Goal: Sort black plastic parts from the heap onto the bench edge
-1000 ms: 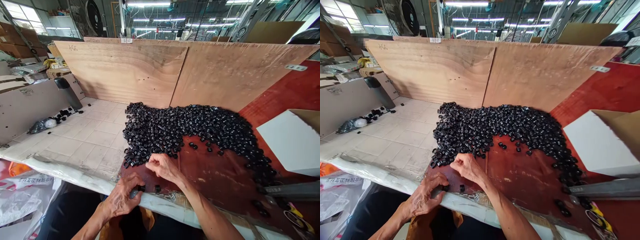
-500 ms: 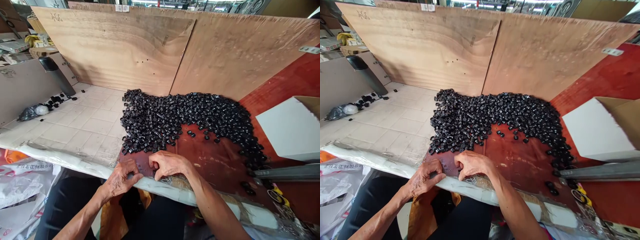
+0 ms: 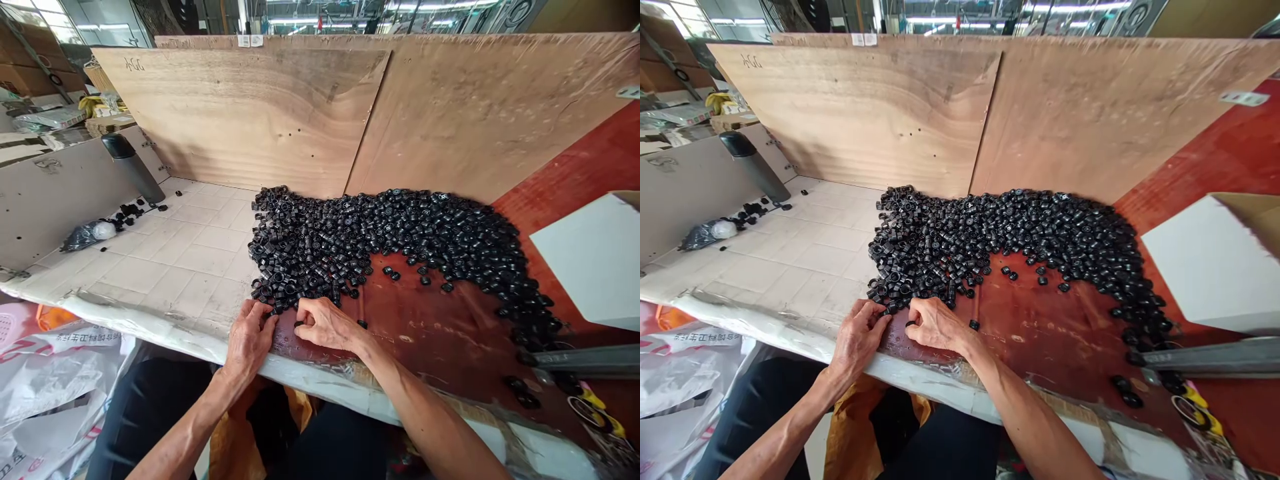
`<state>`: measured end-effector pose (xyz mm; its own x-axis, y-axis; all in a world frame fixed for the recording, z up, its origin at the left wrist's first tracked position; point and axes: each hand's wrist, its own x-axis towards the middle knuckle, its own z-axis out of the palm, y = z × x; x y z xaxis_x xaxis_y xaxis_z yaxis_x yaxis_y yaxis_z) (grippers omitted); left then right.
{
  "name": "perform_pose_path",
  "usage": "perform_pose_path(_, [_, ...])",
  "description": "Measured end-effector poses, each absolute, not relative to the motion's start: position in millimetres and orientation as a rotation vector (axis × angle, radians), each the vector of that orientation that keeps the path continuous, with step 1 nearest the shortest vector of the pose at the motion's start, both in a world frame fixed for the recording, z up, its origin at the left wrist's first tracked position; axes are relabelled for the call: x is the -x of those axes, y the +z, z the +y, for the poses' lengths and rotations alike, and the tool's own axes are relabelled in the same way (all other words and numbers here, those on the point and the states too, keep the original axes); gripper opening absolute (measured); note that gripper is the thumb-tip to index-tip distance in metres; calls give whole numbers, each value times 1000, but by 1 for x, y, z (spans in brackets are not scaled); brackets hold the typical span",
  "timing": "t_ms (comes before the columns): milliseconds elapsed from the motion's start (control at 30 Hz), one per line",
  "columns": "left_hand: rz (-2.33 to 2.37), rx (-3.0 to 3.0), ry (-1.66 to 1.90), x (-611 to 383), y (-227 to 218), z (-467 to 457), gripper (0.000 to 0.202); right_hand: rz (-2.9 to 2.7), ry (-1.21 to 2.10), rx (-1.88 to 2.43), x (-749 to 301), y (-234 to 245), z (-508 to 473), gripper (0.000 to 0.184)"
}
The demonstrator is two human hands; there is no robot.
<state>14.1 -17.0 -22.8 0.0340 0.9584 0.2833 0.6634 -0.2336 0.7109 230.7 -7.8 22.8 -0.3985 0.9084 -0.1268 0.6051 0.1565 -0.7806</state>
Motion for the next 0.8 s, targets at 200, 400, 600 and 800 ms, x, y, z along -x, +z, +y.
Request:
perform_pose_path(200, [1356, -1359, 1003, -12, -12, -19, 20, -1819, 1318, 1176, -225, 12, -7, 18])
perform_pose_path(400, [1048, -1142, 1062, -9, 0, -15, 30, -1676, 1317, 1114, -218, 8, -11, 18])
perform_pose_path(600, [971, -1134, 1107, -8, 0, -20, 26, -1721, 1145, 1047, -213, 11, -15, 15])
perform_pose_path(800, [977, -1136, 1144, -8, -7, -24, 31, -1796, 974, 1042, -211, 9, -17, 9])
